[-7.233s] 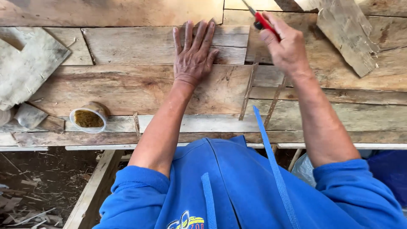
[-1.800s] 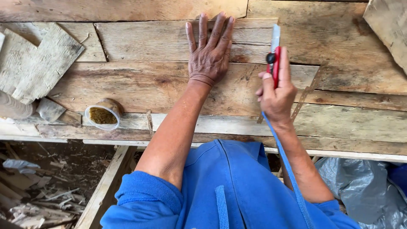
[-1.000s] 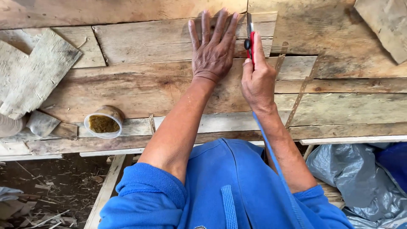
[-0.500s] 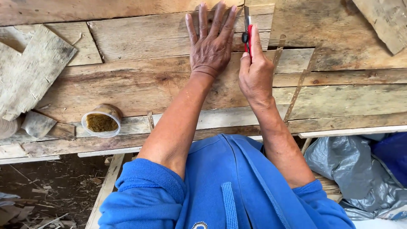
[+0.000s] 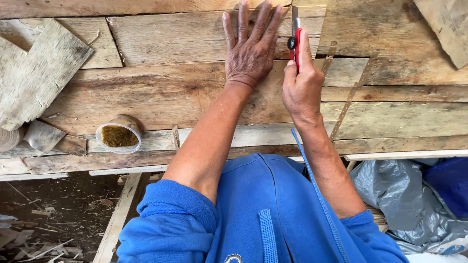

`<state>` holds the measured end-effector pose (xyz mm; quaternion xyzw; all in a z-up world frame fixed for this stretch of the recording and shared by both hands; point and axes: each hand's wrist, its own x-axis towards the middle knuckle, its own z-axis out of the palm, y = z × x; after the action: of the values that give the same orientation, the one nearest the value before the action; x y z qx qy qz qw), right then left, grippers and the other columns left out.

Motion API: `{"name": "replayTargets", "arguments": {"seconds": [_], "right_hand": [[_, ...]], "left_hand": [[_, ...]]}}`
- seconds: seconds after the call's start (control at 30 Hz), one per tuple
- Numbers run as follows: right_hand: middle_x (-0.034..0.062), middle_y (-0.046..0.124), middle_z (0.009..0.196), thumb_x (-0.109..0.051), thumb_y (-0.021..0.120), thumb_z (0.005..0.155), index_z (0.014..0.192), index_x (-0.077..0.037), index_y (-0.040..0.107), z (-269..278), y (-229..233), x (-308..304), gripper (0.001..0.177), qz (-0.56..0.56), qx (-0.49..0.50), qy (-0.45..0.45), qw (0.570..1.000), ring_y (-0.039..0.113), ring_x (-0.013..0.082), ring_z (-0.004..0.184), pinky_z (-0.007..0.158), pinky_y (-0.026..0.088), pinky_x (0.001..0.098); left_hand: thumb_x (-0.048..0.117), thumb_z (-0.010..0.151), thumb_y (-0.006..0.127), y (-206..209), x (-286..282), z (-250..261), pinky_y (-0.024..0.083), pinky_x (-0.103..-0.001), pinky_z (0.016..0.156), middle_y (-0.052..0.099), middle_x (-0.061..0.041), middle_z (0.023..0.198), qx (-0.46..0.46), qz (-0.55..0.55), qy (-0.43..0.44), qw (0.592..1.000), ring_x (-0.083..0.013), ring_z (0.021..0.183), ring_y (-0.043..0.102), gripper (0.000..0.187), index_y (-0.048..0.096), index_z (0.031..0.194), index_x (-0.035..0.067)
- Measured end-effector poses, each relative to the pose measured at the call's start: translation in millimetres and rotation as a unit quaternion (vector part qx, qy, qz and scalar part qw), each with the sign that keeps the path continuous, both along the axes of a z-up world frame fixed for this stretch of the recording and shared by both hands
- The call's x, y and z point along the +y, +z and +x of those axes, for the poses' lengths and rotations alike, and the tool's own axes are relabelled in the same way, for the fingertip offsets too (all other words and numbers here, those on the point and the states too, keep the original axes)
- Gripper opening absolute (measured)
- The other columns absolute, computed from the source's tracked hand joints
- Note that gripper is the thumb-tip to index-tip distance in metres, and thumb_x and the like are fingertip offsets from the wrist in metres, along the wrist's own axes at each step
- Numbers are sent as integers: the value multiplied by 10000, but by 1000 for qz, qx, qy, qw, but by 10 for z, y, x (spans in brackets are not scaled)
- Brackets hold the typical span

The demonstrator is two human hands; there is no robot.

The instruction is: Cutting and trimming thin wooden boards using a utility knife on a workbench.

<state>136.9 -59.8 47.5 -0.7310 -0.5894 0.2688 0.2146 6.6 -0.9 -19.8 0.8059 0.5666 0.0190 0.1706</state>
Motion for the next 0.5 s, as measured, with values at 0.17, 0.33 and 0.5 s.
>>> {"name": "replayTargets", "arguments": {"seconds": [0.17,0.33,0.5], "right_hand": [[242,703,1382,-23,534,1016,1597,-109,337,7,-10,-13,620,2,-6,12,1000,764,384,1116,952,571,372],[217,795,1159,-29,501,998,1606,-125,335,57,1,32,637,-36,-34,29,998,686,341,701,756,545,386],[213,775,917,-13,515,1024,1627,-115,298,31,0,55,649,-63,-55,37,996,655,367,660,753,543,429]], "left_hand": [[430,1183,617,35,7,-14,126,-715,1223,324,68,1663,0,-6,2,1000,-412,1515,165,513,364,1618,326],[411,1162,605,16,-12,-13,110,-694,1242,353,77,1670,-16,-23,11,1000,-385,1537,180,522,360,1615,327],[370,1149,617,-11,4,-21,113,-686,1236,409,60,1641,-41,-15,11,999,-387,1513,228,500,392,1593,320]]}}
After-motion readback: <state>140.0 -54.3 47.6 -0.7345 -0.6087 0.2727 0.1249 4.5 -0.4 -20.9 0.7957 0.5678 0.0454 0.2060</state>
